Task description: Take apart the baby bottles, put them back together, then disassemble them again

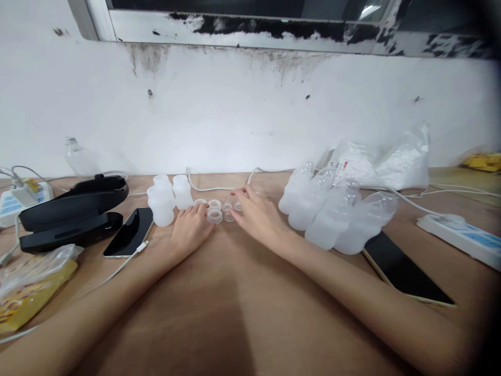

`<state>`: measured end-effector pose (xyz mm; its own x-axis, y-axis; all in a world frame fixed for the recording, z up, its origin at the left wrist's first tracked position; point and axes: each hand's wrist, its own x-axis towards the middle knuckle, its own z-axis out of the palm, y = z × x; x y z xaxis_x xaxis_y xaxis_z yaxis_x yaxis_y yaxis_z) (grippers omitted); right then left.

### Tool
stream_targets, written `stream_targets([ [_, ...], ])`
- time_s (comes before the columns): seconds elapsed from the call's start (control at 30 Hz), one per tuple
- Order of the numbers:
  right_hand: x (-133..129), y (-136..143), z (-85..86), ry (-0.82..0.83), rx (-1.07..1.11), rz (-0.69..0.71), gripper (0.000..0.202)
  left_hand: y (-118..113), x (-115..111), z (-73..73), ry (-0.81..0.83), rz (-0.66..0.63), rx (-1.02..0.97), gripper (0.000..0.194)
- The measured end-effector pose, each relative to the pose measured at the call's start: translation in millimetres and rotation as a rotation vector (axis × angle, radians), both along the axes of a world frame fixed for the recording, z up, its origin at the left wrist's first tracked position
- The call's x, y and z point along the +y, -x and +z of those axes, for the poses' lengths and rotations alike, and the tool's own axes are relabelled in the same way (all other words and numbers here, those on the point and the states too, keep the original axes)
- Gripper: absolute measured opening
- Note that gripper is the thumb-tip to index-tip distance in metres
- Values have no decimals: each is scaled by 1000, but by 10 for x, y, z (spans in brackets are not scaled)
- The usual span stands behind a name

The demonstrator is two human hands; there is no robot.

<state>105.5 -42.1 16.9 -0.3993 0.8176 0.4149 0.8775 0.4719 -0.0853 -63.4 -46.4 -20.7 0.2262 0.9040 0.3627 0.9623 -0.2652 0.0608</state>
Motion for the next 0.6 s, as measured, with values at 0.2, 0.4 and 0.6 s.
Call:
stream_targets([
  [0.2,-409,-601,418,-246,-188,-265,31,-90,-115,99,-44,-41,-12,29],
  [0.4,-502,-1156,463,-220,-361,-573,46,-225,-274,177,-82,-170,-51,25],
  [0.6,-667,-1131,527,-160,-167,-442,41,-338,-512,326,-159,-306,-126,33],
])
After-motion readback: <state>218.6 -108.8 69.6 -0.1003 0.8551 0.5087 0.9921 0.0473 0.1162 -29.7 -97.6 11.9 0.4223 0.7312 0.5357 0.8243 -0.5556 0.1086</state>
